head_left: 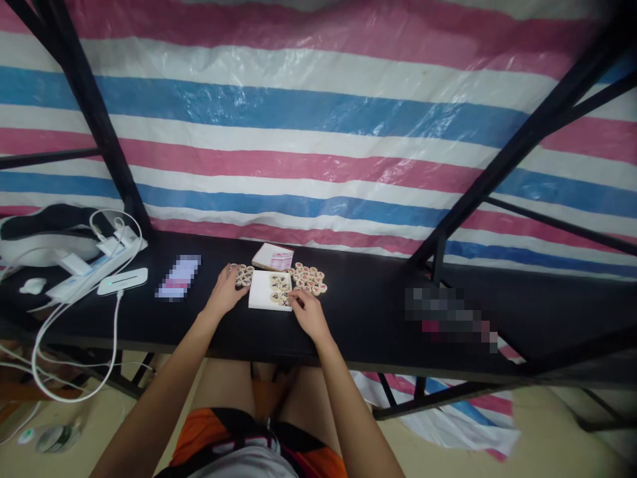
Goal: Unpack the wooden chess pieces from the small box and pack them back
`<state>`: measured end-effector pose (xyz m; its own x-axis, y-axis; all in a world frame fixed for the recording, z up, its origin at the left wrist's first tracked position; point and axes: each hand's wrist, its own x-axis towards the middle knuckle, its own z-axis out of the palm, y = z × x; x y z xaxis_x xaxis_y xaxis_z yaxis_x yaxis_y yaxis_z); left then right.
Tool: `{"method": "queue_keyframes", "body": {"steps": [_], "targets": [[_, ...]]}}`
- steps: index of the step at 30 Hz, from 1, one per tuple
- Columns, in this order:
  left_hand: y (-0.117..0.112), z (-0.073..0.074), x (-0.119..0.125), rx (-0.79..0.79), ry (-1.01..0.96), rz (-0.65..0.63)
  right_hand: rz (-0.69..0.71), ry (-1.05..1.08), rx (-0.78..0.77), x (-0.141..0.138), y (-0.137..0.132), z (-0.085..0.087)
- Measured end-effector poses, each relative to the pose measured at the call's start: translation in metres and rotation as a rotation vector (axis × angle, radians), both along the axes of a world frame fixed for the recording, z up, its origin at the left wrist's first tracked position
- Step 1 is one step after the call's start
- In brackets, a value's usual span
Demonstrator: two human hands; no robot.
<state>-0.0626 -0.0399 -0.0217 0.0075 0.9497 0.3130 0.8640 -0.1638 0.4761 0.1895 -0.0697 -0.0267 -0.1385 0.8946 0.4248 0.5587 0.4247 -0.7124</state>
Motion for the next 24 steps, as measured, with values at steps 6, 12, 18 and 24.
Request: {"method": "queue_keyframes", "body": {"steps": [6,12,18,24], "targets": [[0.002,-0.003,-0.001,0.007,-0.029,-0.004,0.003,0.024,0.002,0.0,0.0,-0.001],[0.005,-0.006,-0.006,0.009,-0.034,-0.042,-0.01,0.028,-0.003,0.0,0.001,0.0],[0.003,-0.004,-0.007,0.019,-0.052,-0.062,-0.07,-0.027,0.082,-0.002,-0.003,0.002],[-0.005,0.01,-0.011,0.055,-0.083,-0.033,0.044,-0.277,0.158,-0.012,0.007,0.028]]}}
